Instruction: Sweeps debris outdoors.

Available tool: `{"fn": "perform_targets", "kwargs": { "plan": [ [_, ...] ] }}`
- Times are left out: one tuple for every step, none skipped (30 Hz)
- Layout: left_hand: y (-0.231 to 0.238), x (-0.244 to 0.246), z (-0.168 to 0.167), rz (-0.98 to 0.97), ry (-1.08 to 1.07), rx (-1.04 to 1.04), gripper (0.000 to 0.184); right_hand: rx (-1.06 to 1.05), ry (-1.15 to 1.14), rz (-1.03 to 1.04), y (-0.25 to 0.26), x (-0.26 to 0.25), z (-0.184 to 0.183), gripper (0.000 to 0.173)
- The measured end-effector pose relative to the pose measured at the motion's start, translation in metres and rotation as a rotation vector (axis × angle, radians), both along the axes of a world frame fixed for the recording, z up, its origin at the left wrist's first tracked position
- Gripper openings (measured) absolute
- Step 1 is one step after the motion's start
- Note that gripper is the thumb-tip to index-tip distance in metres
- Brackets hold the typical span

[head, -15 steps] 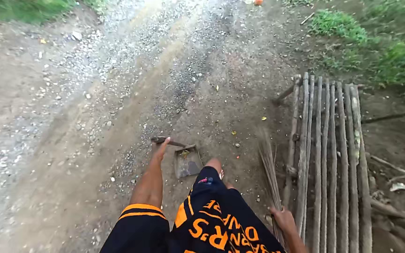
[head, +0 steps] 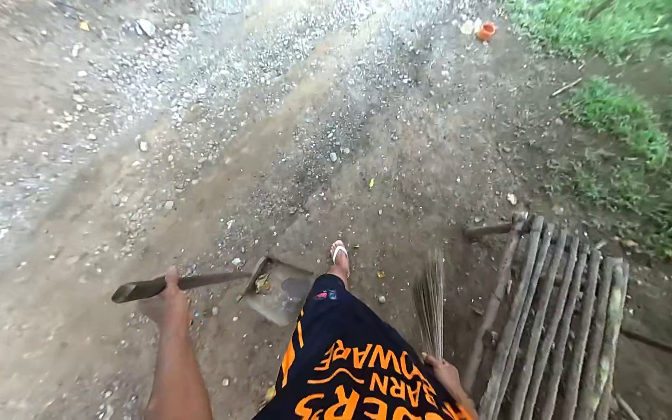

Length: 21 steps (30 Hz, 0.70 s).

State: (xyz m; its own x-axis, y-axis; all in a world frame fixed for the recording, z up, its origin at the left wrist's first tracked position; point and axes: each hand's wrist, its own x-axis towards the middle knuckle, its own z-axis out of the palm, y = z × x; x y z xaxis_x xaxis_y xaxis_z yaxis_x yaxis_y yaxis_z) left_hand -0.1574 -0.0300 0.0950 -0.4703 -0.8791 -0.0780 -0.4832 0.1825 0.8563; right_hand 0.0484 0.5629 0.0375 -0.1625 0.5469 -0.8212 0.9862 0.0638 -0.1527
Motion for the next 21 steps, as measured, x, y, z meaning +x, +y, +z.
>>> {"fn": "perform_targets", "kwargs": {
  "plan": [
    [0.004, -0.015, 0.005, 0.064, -0.018, -0.005, 0.044, -0.002, -0.028, 0.014, 0.003, -0.023, 0.007, 0.035],
    [0.006, -0.035, 0.008, 0.125, -0.026, -0.003, 0.049, 0.0, -0.029, 0.027, 0.006, -0.053, 0.013, 0.032],
    [0.006, -0.055, 0.012, 0.181, -0.025, 0.006, 0.054, -0.005, -0.025, 0.044, 0.01, -0.085, 0.015, 0.03],
    [0.007, -0.07, 0.016, 0.23, -0.022, 0.008, 0.056, -0.006, -0.031, 0.068, 0.015, -0.113, 0.02, 0.029],
    [0.01, -0.083, 0.021, 0.276, -0.008, 0.003, 0.056, -0.011, -0.036, 0.097, 0.019, -0.141, 0.024, 0.029],
    [0.013, -0.096, 0.027, 0.313, 0.003, -0.001, 0.056, -0.014, -0.039, 0.132, 0.025, -0.172, 0.025, 0.03],
    [0.015, -0.107, 0.03, 0.348, 0.015, -0.009, 0.056, -0.015, -0.037, 0.168, 0.032, -0.204, 0.024, 0.031],
    [0.015, -0.12, 0.032, 0.381, 0.026, -0.016, 0.058, -0.012, -0.032, 0.207, 0.039, -0.238, 0.019, 0.033],
    [0.015, -0.132, 0.032, 0.414, 0.03, -0.029, 0.059, -0.005, -0.031, 0.249, 0.047, -0.274, 0.011, 0.036],
    [0.015, -0.144, 0.031, 0.448, 0.031, -0.051, 0.057, -0.007, -0.027, 0.282, 0.055, -0.311, 0.003, 0.039],
    [0.017, -0.154, 0.029, 0.488, 0.023, -0.07, 0.055, -0.008, -0.018, 0.308, 0.064, -0.349, -0.007, 0.04],
    [0.018, -0.161, 0.025, 0.522, 0.015, -0.086, 0.054, -0.017, 0.002, 0.331, 0.073, -0.388, -0.016, 0.039],
    [0.02, -0.172, 0.021, 0.553, 0.029, -0.1, 0.054, -0.033, 0.024, 0.357, 0.078, -0.434, -0.025, 0.038],
    [0.024, -0.186, 0.017, 0.586, 0.056, -0.105, 0.054, -0.052, 0.052, 0.391, 0.079, -0.486, -0.035, 0.038],
    [0.03, -0.199, 0.014, 0.623, 0.061, -0.11, 0.057, -0.07, 0.073, 0.427, 0.077, -0.537, -0.044, 0.038],
    [0.038, -0.209, 0.012, 0.658, 0.052, -0.109, 0.059, -0.09, 0.073, 0.466, 0.073, -0.586, -0.05, 0.039],
    [0.048, -0.222, 0.008, 0.688, 0.048, -0.099, 0.06, -0.113, 0.063, 0.52, 0.067, -0.642, -0.056, 0.041],
    [0.059, -0.239, 0.003, 0.721, 0.052, -0.088, 0.058, -0.144, 0.051, 0.582, 0.057, -0.701, -0.062, 0.043],
    [0.066, -0.254, 0.002, 0.748, 0.047, -0.076, 0.058, -0.195, 0.023, 0.642, 0.041, -0.752, -0.068, 0.044],
    [0.072, -0.264, 0.004, 0.772, 0.026, -0.059, 0.058, -0.249, -0.004, 0.69, 0.025, -0.79, -0.073, 0.043],
    [0.079, -0.275, 0.0, 0.807, 0.006, -0.041, 0.059, -0.287, -0.011, 0.737, 0.008, -0.827, -0.081, 0.041]
  ]
}}
